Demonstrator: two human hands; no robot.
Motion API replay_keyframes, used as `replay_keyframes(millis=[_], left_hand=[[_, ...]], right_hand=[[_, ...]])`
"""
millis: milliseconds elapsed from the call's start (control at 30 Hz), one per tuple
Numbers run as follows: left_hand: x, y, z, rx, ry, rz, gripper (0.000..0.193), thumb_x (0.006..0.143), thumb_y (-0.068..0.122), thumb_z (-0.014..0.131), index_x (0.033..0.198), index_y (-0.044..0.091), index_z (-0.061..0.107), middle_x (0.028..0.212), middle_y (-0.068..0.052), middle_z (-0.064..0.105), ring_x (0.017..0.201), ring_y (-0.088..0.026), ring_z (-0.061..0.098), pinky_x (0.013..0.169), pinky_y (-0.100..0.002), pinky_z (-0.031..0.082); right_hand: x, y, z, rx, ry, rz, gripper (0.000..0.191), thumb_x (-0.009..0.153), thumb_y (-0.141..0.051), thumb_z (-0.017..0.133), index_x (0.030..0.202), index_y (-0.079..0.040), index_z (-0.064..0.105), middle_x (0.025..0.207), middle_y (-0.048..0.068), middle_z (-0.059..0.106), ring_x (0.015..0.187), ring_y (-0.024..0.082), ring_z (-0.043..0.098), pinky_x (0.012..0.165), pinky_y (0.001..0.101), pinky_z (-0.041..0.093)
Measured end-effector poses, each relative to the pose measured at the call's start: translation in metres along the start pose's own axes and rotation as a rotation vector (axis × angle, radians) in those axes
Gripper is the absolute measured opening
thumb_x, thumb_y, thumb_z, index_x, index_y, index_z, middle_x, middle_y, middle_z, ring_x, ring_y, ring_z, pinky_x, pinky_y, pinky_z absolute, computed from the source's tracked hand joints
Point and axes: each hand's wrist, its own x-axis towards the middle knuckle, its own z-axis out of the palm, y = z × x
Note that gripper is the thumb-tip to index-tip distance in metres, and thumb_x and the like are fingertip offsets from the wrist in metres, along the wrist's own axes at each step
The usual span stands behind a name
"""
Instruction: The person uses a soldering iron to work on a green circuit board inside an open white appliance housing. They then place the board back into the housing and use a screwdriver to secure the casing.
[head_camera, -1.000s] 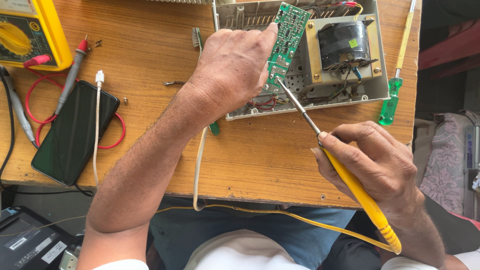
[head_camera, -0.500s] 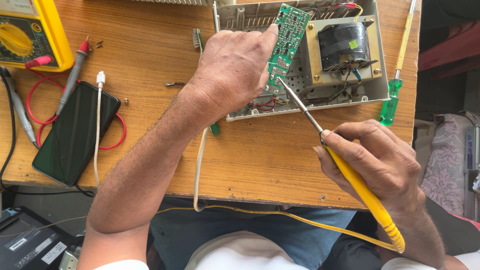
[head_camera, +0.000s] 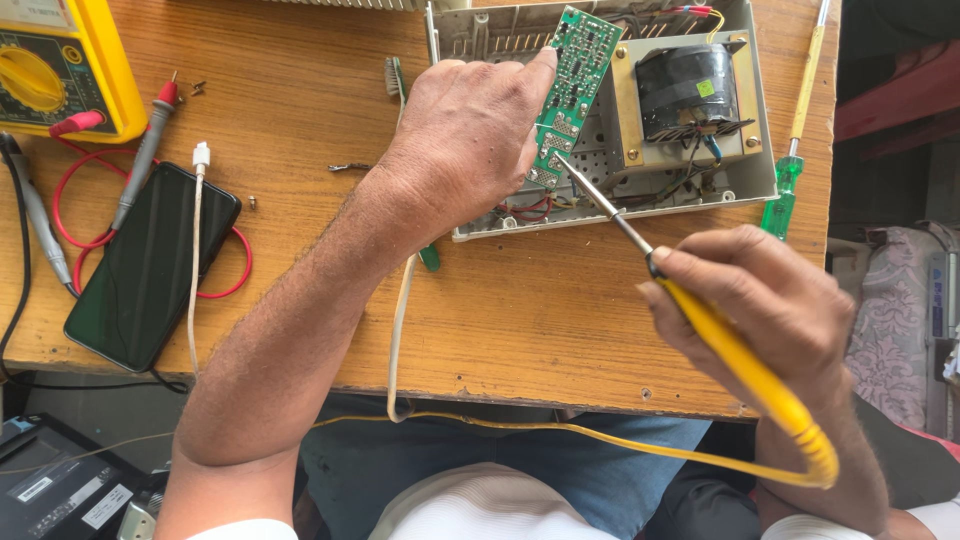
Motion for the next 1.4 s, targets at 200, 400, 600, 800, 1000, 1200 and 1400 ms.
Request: replay_keyframes(millis=[200,400,600,800,1000,1200,1400], left_hand=[[-0.001,0.000,-0.002,-0.026,0.049,0.019,0.048,0.092,0.012,0.067,0.136,-0.002,0.053,0.084,-0.011,0.070,0.082,-0.025,0.073,0.079,-0.048,0.055],[-0.003,-0.001,-0.003,-0.037,0.044,0.016,0.051,0.091,0.013,0.068,0.137,-0.002,0.053,0.088,-0.013,0.071,0.087,-0.028,0.073,0.081,-0.048,0.055],[-0.003,-0.002,-0.003,-0.038,0.043,0.022,0.049,0.092,0.014,0.068,0.136,-0.002,0.054,0.089,-0.013,0.072,0.088,-0.028,0.073,0.081,-0.049,0.055],[-0.003,-0.001,-0.003,-0.031,0.059,0.023,0.049,0.091,0.014,0.068,0.135,-0.001,0.054,0.089,-0.013,0.072,0.089,-0.028,0.072,0.082,-0.049,0.054],[-0.003,-0.001,-0.003,-0.019,0.030,0.018,0.045,0.093,0.015,0.068,0.133,0.000,0.055,0.091,-0.013,0.072,0.091,-0.028,0.072,0.083,-0.049,0.054],[-0.003,-0.002,-0.003,-0.026,0.030,0.015,0.048,0.091,0.015,0.068,0.134,0.000,0.054,0.090,-0.012,0.072,0.090,-0.028,0.073,0.083,-0.049,0.054],[-0.003,-0.002,-0.003,-0.033,0.046,0.022,0.050,0.090,0.014,0.068,0.136,-0.002,0.053,0.089,-0.013,0.072,0.088,-0.027,0.073,0.081,-0.049,0.054]], right_hand=[[0.001,0.015,-0.007,0.282,0.018,0.233,0.022,0.089,-0.005,0.083,0.108,-0.001,0.073,0.101,0.011,0.072,0.079,0.010,0.069,0.069,0.0188,0.055],[0.001,0.018,-0.006,0.293,0.032,0.281,0.021,0.086,-0.003,0.083,0.105,0.000,0.073,0.103,0.012,0.073,0.079,0.010,0.067,0.064,0.0174,0.052],[0.001,0.018,-0.006,0.319,0.039,0.279,0.022,0.087,-0.003,0.083,0.106,-0.001,0.073,0.104,0.012,0.073,0.081,0.009,0.068,0.064,0.0171,0.054],[0.001,0.017,-0.005,0.334,0.039,0.263,0.022,0.088,-0.002,0.082,0.107,0.000,0.073,0.104,0.012,0.073,0.077,0.008,0.069,0.066,0.0171,0.054],[0.002,0.016,-0.006,0.321,0.039,0.274,0.022,0.087,-0.002,0.083,0.106,0.000,0.073,0.104,0.012,0.073,0.080,0.009,0.068,0.064,0.0171,0.054],[0.001,0.016,-0.006,0.335,0.040,0.277,0.021,0.088,-0.003,0.082,0.107,0.000,0.073,0.104,0.012,0.073,0.076,0.008,0.068,0.065,0.0169,0.053],[0.000,0.017,-0.006,0.335,0.043,0.258,0.022,0.089,-0.003,0.083,0.108,-0.001,0.073,0.105,0.012,0.073,0.078,0.008,0.068,0.067,0.0173,0.053]])
